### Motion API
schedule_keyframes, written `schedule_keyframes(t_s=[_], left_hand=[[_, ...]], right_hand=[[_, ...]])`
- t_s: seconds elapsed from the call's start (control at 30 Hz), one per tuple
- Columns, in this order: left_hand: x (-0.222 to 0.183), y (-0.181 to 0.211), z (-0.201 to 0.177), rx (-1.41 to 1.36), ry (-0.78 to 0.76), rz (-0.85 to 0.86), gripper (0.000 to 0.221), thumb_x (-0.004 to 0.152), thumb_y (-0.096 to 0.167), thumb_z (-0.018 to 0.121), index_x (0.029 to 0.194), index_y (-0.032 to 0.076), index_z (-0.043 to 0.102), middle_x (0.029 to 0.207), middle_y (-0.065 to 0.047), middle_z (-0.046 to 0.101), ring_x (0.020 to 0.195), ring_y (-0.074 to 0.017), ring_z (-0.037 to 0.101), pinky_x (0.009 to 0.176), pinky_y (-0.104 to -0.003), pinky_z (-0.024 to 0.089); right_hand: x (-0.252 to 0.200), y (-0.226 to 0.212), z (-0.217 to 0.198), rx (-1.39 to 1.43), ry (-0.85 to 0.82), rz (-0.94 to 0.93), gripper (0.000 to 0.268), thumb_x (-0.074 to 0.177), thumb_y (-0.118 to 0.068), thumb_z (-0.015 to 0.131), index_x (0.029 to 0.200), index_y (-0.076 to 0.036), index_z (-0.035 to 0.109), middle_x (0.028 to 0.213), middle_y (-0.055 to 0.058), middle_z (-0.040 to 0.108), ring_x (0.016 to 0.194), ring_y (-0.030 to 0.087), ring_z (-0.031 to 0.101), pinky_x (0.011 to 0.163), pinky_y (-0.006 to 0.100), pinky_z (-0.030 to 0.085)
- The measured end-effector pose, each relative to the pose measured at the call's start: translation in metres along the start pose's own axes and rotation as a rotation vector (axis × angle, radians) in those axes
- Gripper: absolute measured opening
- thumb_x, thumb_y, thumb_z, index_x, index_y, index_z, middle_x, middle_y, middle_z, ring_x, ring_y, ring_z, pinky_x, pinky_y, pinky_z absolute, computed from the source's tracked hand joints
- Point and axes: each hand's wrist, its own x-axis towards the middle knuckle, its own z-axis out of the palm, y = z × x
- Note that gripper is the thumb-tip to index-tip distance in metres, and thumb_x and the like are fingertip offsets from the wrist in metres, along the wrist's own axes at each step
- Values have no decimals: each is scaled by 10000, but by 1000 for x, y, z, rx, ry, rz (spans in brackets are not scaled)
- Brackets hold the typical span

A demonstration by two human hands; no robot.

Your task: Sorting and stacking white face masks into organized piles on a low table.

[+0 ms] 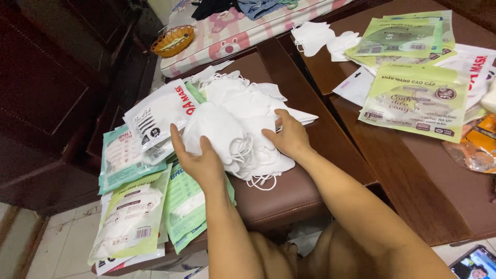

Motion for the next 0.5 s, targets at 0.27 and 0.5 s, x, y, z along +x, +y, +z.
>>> schedule_keyframes(t_s=[0.27, 0.5], left_hand=[[1, 4, -3, 15, -83, -29, 429, 913, -100, 604, 1289, 88, 690, 1292, -199, 606, 1371, -379, 485, 1189, -509, 306], [-2, 6, 1, 41, -121, -45, 409, 903, -100, 620, 1270, 68, 684, 1288, -203, 620, 1356, -387, 475, 1174, -525, 306]], right_hand=[[25, 33, 30, 405, 239, -82, 255, 850, -166, 817, 1063, -49, 741, 872, 154, 692, 838, 251, 678, 742, 396, 572], [1, -16, -25, 1196, -30, 125, 129, 1013, -187, 634, 1070, -105, 553, 705, -27, 552, 542, 82, 592, 433, 178, 445]])
